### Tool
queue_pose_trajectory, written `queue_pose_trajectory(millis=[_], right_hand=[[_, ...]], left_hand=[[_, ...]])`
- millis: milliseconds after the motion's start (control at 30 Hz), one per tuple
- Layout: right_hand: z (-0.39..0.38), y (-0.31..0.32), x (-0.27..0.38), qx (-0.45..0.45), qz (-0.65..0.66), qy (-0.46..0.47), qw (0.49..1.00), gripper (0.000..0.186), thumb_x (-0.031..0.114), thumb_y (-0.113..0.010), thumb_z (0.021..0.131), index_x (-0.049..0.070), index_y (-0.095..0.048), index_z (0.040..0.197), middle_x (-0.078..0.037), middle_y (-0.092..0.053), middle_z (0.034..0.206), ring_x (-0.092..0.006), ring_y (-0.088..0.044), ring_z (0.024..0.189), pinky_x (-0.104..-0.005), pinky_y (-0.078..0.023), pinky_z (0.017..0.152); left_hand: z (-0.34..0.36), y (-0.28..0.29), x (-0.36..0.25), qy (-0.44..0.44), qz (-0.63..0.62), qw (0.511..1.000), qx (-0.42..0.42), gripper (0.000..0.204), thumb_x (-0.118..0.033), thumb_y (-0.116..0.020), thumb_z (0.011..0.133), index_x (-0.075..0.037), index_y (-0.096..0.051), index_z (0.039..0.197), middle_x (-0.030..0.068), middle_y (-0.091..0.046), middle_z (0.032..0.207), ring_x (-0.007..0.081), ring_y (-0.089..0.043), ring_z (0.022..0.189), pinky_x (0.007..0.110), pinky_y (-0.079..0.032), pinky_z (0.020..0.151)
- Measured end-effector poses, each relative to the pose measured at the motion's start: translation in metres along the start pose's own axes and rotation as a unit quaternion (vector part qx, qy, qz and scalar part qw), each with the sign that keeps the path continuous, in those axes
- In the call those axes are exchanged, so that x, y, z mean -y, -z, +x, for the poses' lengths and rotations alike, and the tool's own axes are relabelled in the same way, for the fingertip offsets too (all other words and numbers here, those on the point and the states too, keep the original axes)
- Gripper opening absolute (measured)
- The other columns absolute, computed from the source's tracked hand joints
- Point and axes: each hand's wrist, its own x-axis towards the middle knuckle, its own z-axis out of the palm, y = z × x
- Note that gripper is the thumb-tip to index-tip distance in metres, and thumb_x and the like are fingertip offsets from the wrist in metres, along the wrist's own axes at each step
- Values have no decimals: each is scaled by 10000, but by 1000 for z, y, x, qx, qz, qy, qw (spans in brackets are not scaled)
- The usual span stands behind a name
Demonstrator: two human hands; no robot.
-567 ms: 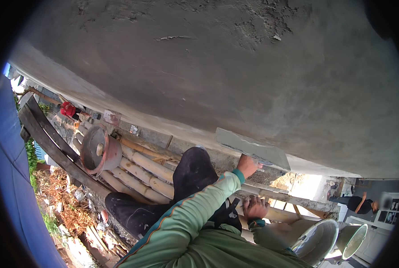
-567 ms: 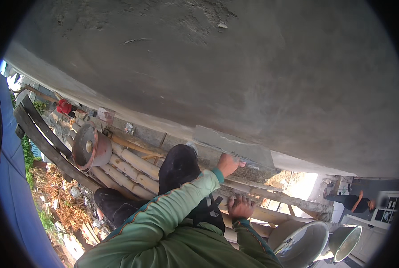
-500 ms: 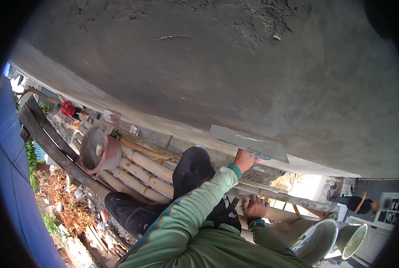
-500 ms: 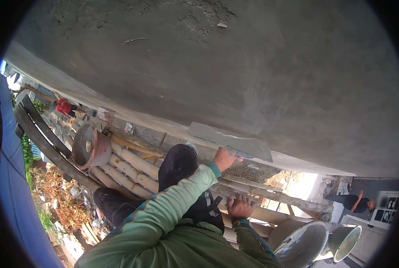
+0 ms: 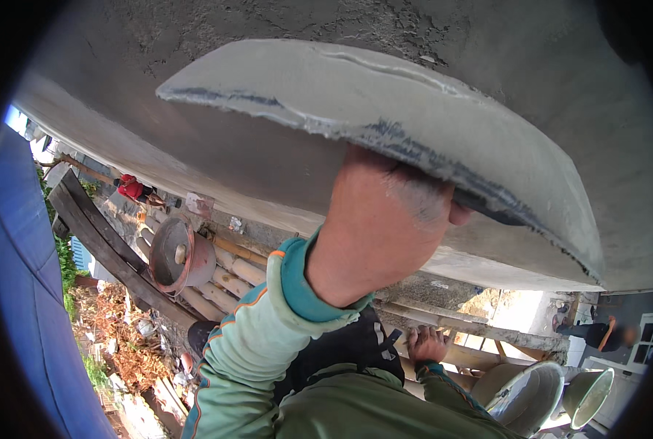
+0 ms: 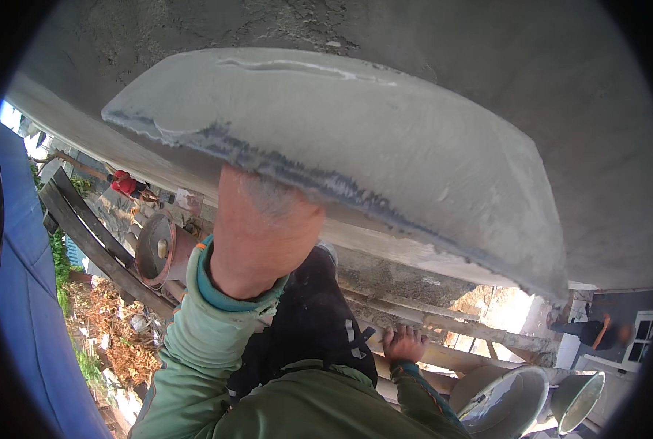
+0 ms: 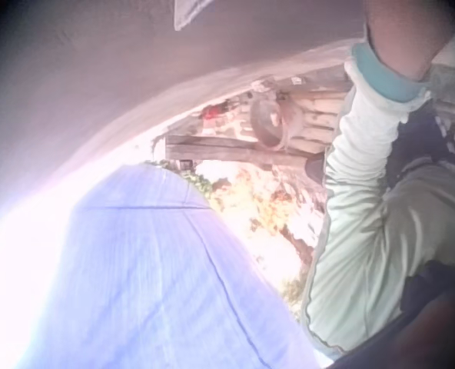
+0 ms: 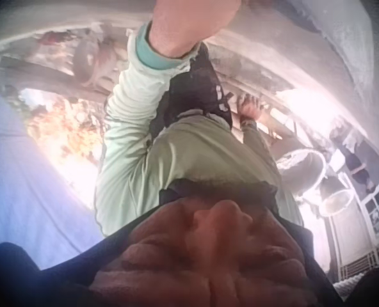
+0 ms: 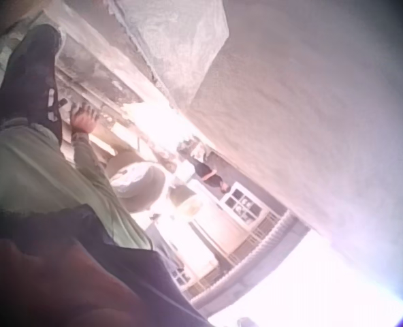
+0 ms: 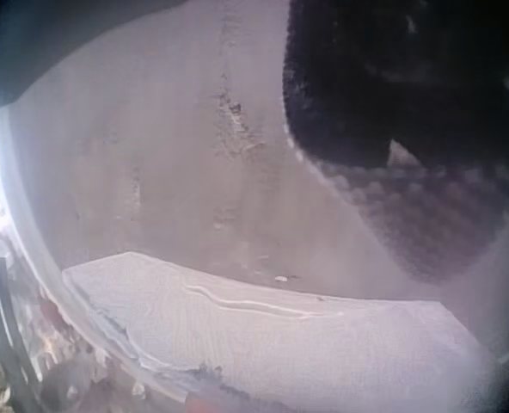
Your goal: The person scoops wet cement from a bucket using a trowel and applies it to a vertical wall. They then use a larger trowel to spread and smooth the cement across the surface, working methodically to create an even finish.
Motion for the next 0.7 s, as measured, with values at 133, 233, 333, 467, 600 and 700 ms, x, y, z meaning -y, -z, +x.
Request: queue_pose_trajectory(millis=[133, 233, 333, 467, 600, 700], right_hand=[[4, -6, 0, 3, 5, 9, 1000, 413, 444, -553, 936, 108, -739, 1087, -133, -739, 1041, -362, -678, 1026, -584, -423, 959], [4, -8, -1, 31, 13, -5, 999, 417, 444, -546, 943, 112, -738, 1106, -153, -739, 1073, -383, -683, 1047, -607, -418, 991], [3, -8, -3, 24, 12, -6, 1000, 417, 448, -550, 942, 116, -738, 1109, -158, -743, 1066, -388, -689, 1036, -608, -422, 990], [2, -3, 0, -18, 6, -3, 1000, 370, 430, -559, 927, 110, -728, 1006, -160, -744, 987, -381, -679, 988, -582, -406, 973], [2, -10, 0, -15, 16, 2, 1000, 392, 451, -564, 935, 129, -739, 1076, -121, -746, 956, -365, -685, 955, -590, -436, 950], [4, -10, 5, 19, 21, -11, 1000, 392, 454, -566, 931, 130, -744, 1062, -113, -748, 961, -356, -684, 954, -578, -434, 948]], left_hand=[[-126, -65, 51, 78, 48, 994, 58, 337, -114, -643, 819, -66, -720, 1144, 169, -713, 1119, 422, -645, 1058, 521, -493, 963], [-242, -158, 109, 117, 132, 978, 115, 345, -119, -640, 817, -70, -722, 1149, 174, -715, 1131, 425, -645, 1057, 539, -490, 965], [-248, -181, 116, 186, 145, 945, 228, 358, -112, -667, 792, -68, -728, 1142, 174, -729, 1064, 438, -667, 993, 530, -514, 911], [-199, -187, 103, 271, 59, 935, 221, 336, -100, -695, 788, -18, -669, 1113, 195, -730, 939, 458, -687, 897, 526, -538, 830], [-132, -217, 74, 431, 2, 896, 108, 366, -90, -677, 864, 24, -416, 1094, 285, -688, 909, 482, -685, 887, 546, -546, 792], [-127, -262, 46, 471, -47, 875, 107, 351, -56, -684, 856, 29, -403, 1049, 282, -669, 998, 519, -672, 864, 558, -537, 803]])
